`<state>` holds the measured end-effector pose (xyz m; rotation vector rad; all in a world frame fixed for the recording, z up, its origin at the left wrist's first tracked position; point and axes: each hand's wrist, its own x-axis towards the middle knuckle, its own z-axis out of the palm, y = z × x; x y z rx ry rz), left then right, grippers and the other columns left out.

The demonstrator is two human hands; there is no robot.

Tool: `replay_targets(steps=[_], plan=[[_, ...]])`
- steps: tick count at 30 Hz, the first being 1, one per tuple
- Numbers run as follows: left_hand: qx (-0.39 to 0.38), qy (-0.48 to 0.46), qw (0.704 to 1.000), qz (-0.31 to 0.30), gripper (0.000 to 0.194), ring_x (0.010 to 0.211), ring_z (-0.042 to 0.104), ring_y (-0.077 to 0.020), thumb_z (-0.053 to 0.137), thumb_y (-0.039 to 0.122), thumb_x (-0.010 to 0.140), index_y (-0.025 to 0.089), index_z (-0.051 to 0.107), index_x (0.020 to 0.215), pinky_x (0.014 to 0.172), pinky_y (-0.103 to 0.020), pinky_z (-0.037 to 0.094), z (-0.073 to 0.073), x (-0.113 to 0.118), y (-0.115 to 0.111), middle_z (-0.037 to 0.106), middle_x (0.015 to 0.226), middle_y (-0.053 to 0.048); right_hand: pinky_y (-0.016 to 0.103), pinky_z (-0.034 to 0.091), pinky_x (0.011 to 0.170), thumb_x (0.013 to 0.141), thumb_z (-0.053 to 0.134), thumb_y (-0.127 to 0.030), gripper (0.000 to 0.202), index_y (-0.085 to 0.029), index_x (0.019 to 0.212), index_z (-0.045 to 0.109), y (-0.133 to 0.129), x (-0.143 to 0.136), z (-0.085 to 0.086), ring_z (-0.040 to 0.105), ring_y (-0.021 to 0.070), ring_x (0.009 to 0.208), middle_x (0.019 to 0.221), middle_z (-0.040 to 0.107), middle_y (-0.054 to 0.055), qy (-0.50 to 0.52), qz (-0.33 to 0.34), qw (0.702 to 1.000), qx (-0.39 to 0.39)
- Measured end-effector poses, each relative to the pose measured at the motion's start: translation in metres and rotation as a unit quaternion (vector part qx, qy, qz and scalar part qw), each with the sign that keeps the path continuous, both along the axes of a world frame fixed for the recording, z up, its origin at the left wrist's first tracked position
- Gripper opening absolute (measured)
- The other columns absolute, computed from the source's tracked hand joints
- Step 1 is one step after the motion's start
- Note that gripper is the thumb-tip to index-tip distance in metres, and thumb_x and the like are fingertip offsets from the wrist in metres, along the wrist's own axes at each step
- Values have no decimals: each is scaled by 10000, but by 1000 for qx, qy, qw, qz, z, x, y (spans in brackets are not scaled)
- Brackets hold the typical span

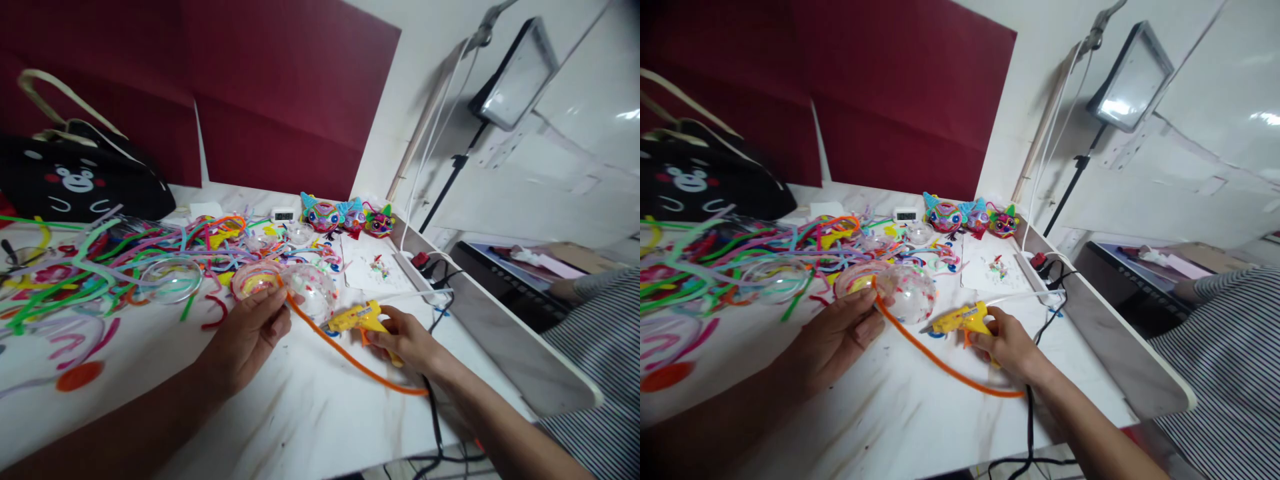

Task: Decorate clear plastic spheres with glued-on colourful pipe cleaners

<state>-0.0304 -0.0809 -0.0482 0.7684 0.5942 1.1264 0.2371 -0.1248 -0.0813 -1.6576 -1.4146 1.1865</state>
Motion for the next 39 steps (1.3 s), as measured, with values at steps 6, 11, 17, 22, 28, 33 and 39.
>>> replay_targets(steps=[6,11,17,22,28,33,39], plan=[[-4,-1,1000,12,212,456,397,-17,802,224,728,129,629,807,418,-145,332,-5,0,0,672,759,-20,236,384,465,751,721,-440,461,-149,1068,556,7,-6,-4,545,119,499,634,637,-19,-3,8,1000,-1],[-2,-14,1000,-1,239,449,403,-15,813,232,711,135,611,795,411,-143,326,-5,0,0,666,752,-13,231,355,439,701,751,-508,488,-150,990,586,11,-10,11,519,109,480,643,629,-7,24,-7,1000,-3],[7,-5,1000,-2,258,451,384,-9,820,249,706,131,607,791,409,-140,317,-3,-1,0,644,743,0,221,366,434,658,796,-563,581,-141,1024,636,15,2,30,512,101,482,671,639,9,30,-8,1000,-6],[8,-9,1000,-3,263,448,393,-7,819,269,712,127,612,790,404,-135,321,-3,-1,1,664,754,-5,227,385,438,648,801,-573,576,-147,1009,661,17,10,25,520,111,486,665,647,21,25,-23,999,-9],[9,-38,999,6,223,437,388,-3,817,221,706,107,645,790,393,-136,336,-1,-4,6,642,717,3,229,363,431,620,810,-585,634,-147,1045,640,9,9,18,504,104,463,641,630,-4,32,-27,999,-29],[2,-41,999,8,222,430,384,-6,831,211,680,108,655,769,379,-132,342,-1,-4,8,653,697,2,222,354,441,699,772,-562,510,-134,946,647,-6,13,18,512,104,506,638,617,1,74,-3,996,-50],[-11,-44,999,9,268,422,377,-7,867,222,642,113,658,770,367,-123,343,-1,-5,7,639,650,12,209,381,422,682,810,-495,519,-142,1015,625,-3,9,18,519,85,475,705,637,-1,113,-44,992,-23]])
